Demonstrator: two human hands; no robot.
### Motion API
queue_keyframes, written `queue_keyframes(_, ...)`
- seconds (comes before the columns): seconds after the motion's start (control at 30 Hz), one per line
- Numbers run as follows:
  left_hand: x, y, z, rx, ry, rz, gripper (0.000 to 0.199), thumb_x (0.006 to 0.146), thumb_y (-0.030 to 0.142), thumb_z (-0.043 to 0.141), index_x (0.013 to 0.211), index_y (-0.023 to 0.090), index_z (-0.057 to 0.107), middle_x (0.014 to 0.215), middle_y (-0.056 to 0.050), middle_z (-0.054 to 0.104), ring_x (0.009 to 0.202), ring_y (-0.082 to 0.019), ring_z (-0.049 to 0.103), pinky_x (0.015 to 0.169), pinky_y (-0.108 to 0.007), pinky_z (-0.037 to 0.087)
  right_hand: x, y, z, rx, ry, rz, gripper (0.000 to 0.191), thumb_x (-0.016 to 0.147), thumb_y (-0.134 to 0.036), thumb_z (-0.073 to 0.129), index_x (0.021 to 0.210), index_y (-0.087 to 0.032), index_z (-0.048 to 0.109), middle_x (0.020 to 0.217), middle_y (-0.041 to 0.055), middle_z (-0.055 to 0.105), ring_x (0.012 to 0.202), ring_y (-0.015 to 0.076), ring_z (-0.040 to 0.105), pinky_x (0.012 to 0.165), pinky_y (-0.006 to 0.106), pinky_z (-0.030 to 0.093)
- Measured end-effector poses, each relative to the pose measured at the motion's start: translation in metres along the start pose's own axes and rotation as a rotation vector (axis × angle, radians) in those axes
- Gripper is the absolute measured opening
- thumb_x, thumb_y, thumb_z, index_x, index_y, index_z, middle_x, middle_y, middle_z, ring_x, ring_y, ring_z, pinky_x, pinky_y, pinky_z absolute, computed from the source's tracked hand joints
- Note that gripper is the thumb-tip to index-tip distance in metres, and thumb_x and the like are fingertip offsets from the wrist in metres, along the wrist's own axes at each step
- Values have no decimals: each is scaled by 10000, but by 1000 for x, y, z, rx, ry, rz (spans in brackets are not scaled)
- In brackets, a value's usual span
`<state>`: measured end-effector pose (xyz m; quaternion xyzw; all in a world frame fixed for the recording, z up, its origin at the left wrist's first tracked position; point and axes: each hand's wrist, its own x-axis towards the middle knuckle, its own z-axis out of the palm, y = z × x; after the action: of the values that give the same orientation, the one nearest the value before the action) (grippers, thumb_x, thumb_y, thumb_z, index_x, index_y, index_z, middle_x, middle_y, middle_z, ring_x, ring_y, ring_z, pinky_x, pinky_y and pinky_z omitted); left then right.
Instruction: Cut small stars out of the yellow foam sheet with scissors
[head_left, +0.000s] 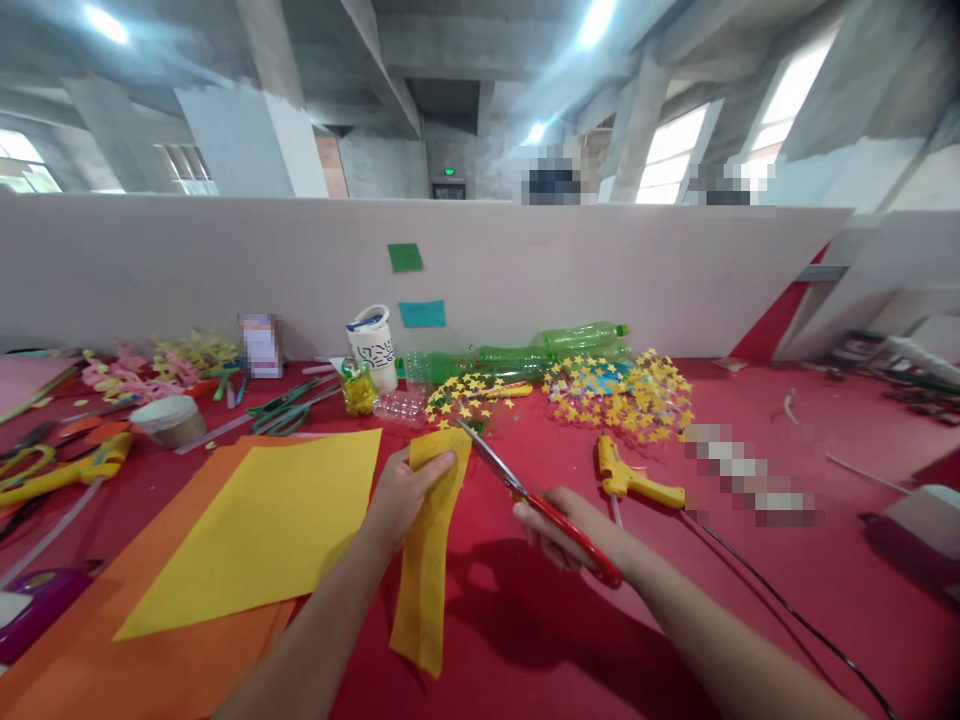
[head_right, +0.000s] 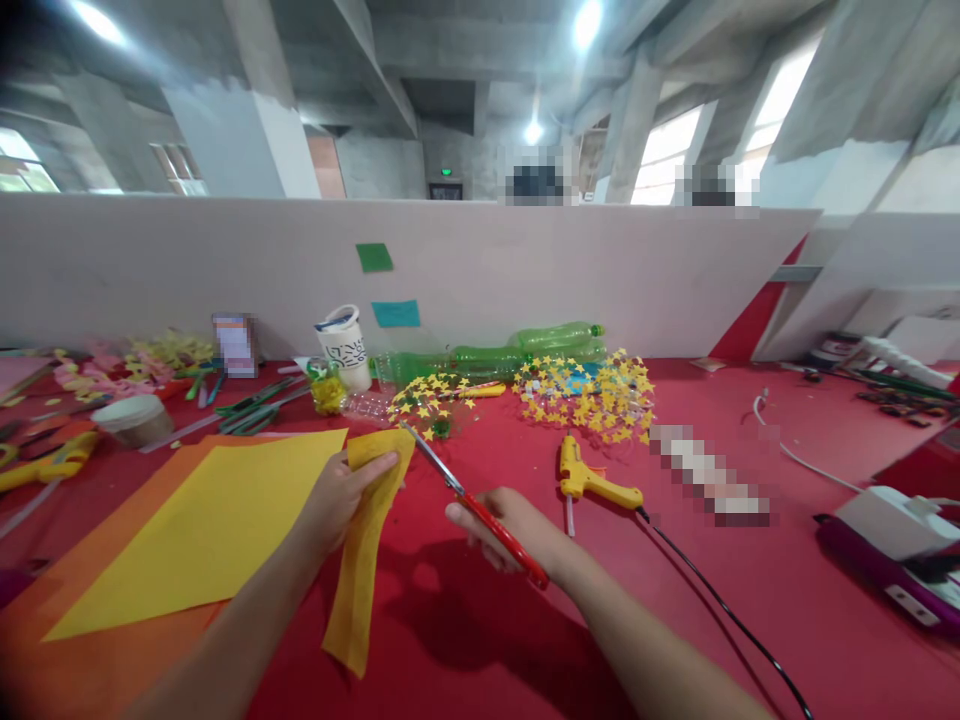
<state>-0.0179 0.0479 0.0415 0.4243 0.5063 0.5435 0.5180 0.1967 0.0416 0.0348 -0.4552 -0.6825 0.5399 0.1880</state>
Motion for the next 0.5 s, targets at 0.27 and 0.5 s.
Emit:
queue_keyframes(0.27,1,0,-1,-5,8,40,239,638,311,664,801,138,637,585,2,633,483,-122,558,461,-205,439,0,-4,-2,-22,-28,32,478,757,-607,409,623,-153,476,357,-60,380,292,53,345,312,155,260)
queue_keyframes(0.5,3,-1,-3,-19,7,32,236,630,310,668,787,135,641,586,-1,634,489,-120,558,456,-201,432,1,-3,-1,-30,-44,26,464,750,-595,443,633,-148,478,367,-66,366,311,47,345,322,149,267)
